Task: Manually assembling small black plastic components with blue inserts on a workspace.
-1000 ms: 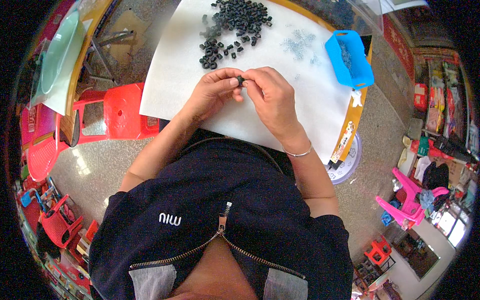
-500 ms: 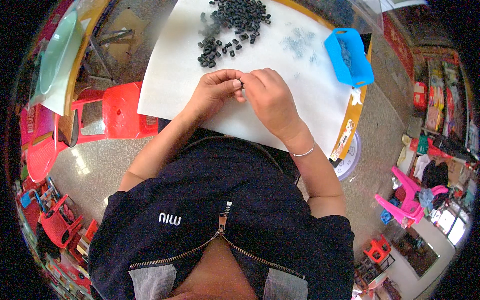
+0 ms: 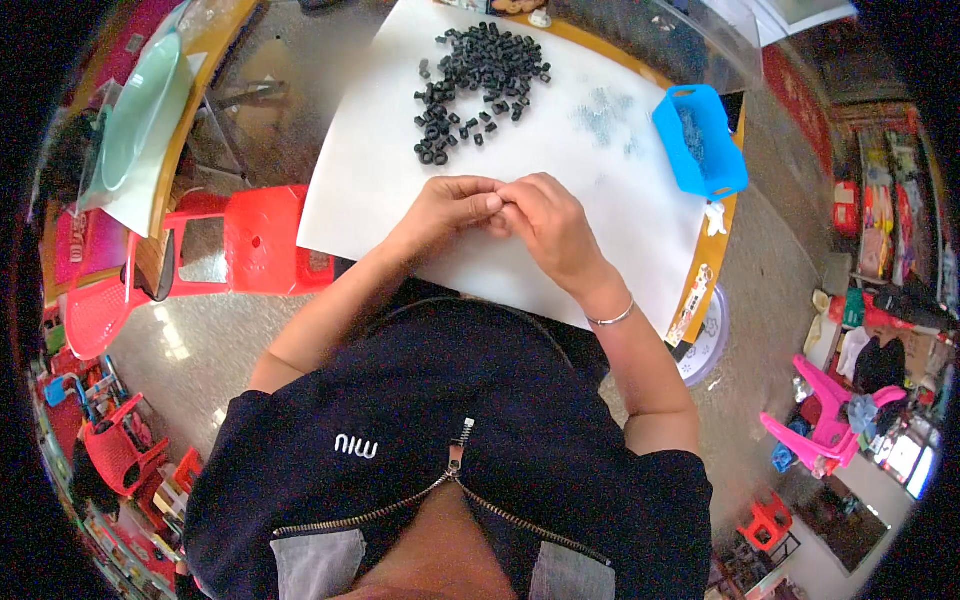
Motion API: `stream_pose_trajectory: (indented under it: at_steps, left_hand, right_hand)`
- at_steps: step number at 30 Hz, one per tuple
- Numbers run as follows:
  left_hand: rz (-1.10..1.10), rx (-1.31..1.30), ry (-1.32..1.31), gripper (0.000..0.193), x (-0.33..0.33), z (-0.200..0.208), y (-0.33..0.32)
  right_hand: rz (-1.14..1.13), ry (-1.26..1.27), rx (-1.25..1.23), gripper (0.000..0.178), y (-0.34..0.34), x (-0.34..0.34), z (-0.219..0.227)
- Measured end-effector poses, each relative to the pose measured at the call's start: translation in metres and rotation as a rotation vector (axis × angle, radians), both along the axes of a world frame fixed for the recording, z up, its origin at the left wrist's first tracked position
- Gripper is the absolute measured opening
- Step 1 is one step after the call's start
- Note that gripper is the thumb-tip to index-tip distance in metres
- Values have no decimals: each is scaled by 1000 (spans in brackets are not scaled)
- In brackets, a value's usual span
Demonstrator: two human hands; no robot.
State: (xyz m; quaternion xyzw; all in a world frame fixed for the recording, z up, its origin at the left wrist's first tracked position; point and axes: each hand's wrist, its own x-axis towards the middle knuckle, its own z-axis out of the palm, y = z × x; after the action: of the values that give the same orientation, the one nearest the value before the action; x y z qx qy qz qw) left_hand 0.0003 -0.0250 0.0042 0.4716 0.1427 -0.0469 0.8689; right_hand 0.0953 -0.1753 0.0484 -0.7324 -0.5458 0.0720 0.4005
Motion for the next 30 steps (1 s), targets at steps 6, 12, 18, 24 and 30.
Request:
stream_pose_trajectory:
  at_steps: [6, 12, 18, 24, 30]
  left_hand:
    - [-123, -14, -41, 29, 0, 3, 8]
    - [-62, -96, -2, 28, 2, 4, 3]
    - [26, -40, 2, 25, 3, -3, -3]
    - [114, 122, 14, 26, 3, 3, -21]
    - [129, 241, 16, 26, 8, 2, -31]
  right_hand:
    - [3, 84, -39, 12, 0, -2, 2]
    - [-120, 330, -64, 16, -1, -5, 8]
    - [-372, 441, 158, 19, 22, -18, -14]
    - [-391, 396, 245, 25, 43, -33, -29]
    - [-469, 362, 295, 19, 40, -33, -34]
